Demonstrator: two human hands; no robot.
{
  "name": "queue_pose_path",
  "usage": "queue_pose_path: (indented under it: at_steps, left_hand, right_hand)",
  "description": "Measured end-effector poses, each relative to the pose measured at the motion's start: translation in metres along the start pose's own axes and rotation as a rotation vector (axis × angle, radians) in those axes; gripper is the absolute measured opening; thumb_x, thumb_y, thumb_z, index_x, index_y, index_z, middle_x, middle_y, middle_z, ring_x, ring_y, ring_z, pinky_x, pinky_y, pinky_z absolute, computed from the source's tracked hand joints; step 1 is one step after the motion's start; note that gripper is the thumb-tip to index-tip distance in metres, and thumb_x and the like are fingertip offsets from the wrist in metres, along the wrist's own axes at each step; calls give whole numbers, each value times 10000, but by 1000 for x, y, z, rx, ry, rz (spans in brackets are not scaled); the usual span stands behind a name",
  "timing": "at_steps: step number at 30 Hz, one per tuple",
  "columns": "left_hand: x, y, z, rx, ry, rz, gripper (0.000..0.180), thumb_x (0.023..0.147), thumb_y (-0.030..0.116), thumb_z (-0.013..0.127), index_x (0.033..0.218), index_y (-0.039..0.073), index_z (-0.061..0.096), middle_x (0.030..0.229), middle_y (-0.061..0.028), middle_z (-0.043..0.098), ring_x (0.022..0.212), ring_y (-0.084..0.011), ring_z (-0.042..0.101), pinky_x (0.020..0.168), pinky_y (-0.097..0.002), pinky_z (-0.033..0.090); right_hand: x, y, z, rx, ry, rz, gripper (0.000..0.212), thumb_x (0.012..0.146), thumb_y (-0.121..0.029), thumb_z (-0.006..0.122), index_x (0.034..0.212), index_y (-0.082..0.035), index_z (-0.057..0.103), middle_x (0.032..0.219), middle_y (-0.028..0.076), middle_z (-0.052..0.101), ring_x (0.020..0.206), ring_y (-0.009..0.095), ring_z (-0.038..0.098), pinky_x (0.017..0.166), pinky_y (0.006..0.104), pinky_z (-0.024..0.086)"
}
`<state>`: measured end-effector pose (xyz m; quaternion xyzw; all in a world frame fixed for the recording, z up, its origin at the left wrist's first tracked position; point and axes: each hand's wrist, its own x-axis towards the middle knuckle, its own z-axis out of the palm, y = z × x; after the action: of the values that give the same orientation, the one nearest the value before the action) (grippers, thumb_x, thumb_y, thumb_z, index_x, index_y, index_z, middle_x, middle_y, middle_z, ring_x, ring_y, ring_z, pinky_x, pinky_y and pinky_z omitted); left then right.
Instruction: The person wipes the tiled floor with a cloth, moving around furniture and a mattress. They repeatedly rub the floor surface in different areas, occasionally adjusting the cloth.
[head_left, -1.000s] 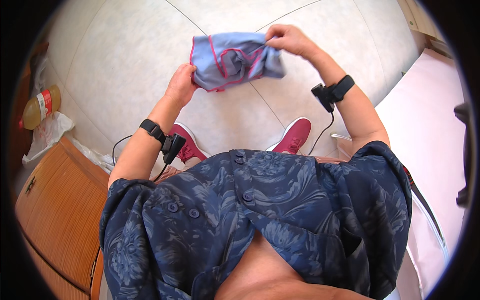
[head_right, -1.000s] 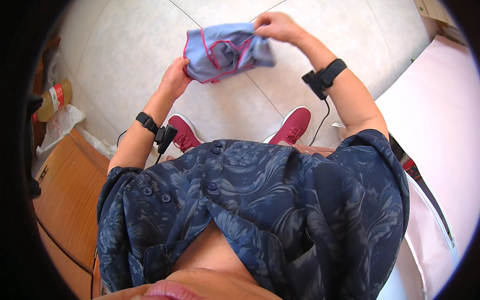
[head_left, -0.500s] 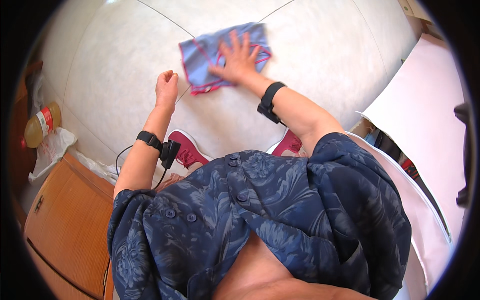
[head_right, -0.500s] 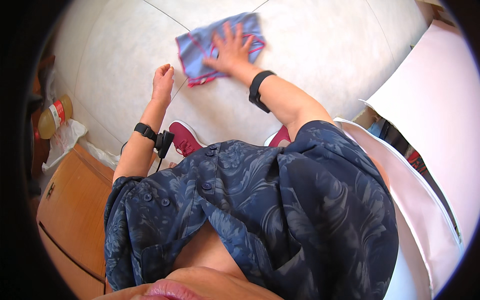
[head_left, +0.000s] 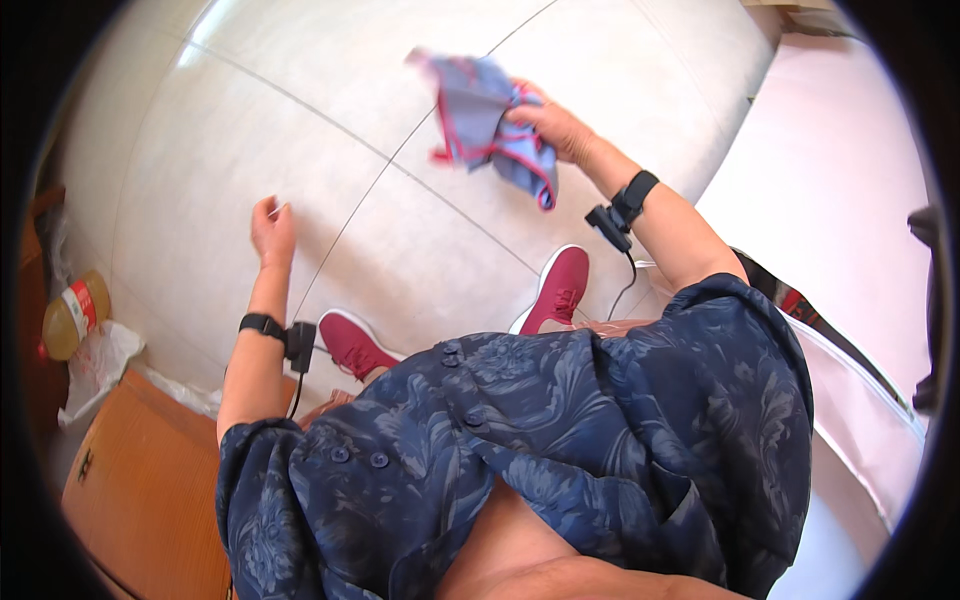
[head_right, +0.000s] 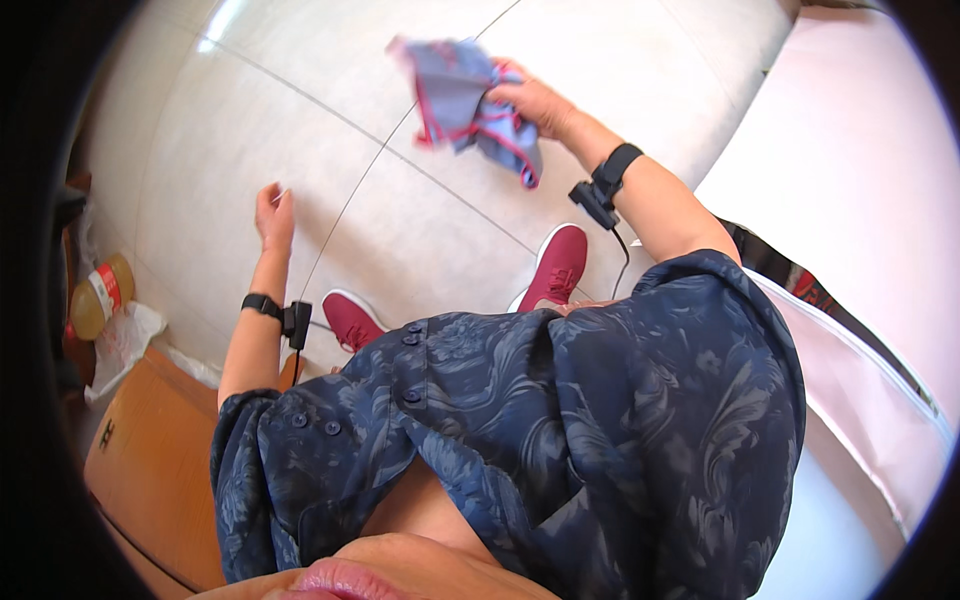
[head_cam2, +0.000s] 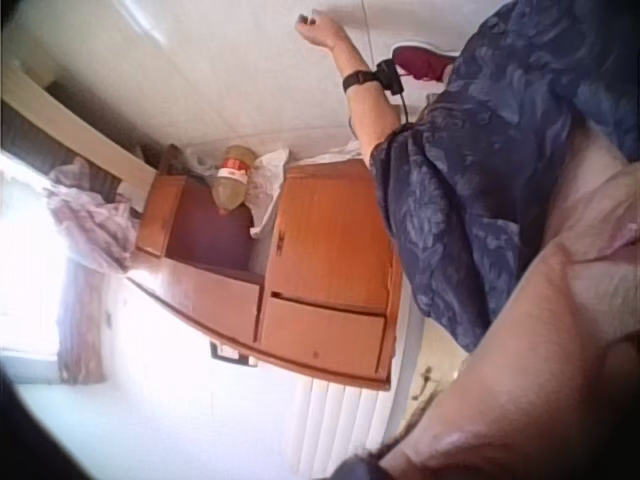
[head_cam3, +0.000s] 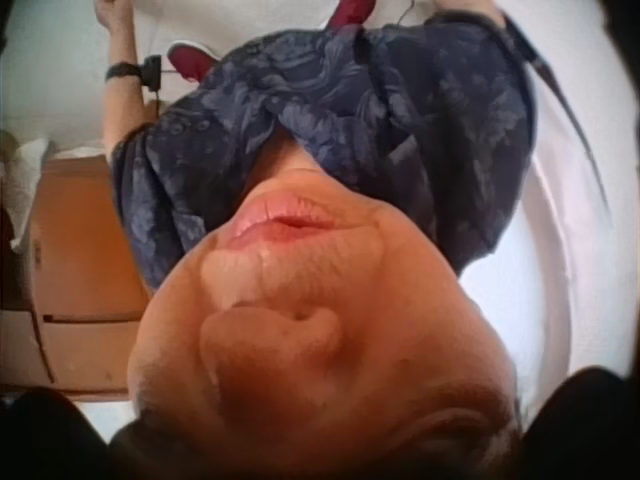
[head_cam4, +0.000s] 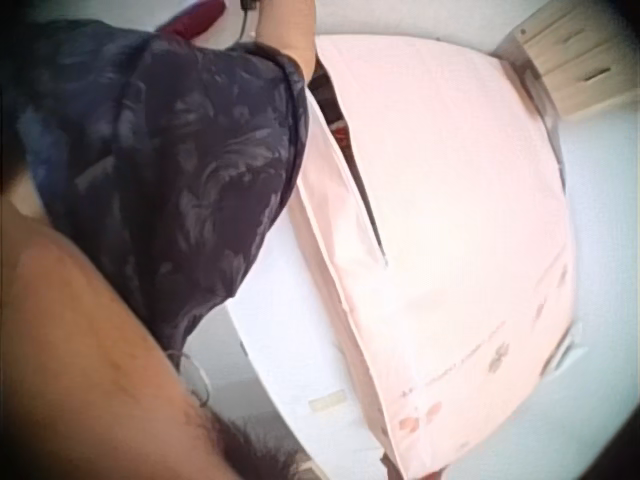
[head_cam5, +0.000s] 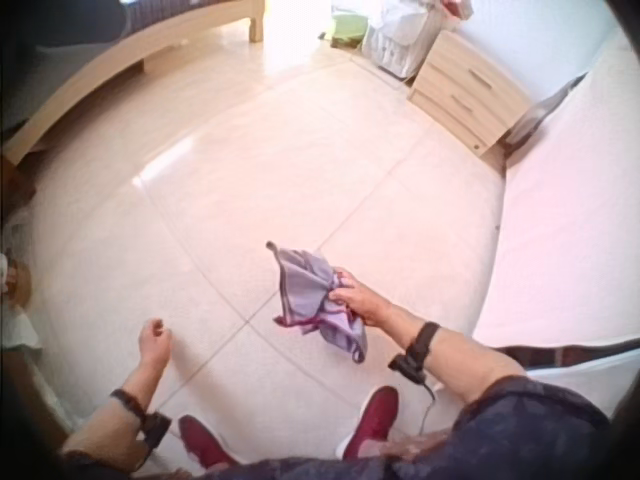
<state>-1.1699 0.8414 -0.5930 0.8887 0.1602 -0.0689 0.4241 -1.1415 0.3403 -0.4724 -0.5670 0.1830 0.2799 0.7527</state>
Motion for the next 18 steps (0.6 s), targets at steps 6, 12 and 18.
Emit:
queue_pose_path:
  at_steps: [6, 12, 18]
  left_hand:
    - [-12, 14, -45, 672, -99, 30, 888, 728, 355, 850, 1464, 137, 404, 1489, -168, 419, 1373, -353, 388, 1085, -477, 393]
    - [-41, 74, -62, 937, -430, -168, 1367, 521, 447, 954, 1592, 242, 130, 1657, -144, 111, 1489, -362, 226, 1112, -677, 260]
    - [-58, 81, -57, 1011, -399, -157, 1427, 476, 438, 967, 1595, 231, 105, 1646, -164, 134, 1481, -388, 234, 1141, -628, 263]
  right_hand:
    - [5, 7, -113, -1313, 990, -76, 859, 792, -293, 781, 1515, -143, 343, 1459, 213, 432, 1317, 343, 466, 1071, 439, 428]
    - [55, 31, -87, -1171, 973, 57, 884, 884, -600, 565, 1580, -183, 214, 1643, 135, 156, 1516, 381, 69, 1171, 624, 145]
    - [108, 30, 78, -1543, 539, -470, 818, 873, -674, 529, 1555, -290, 288, 1630, 136, 215, 1509, 358, 124, 1126, 687, 152]
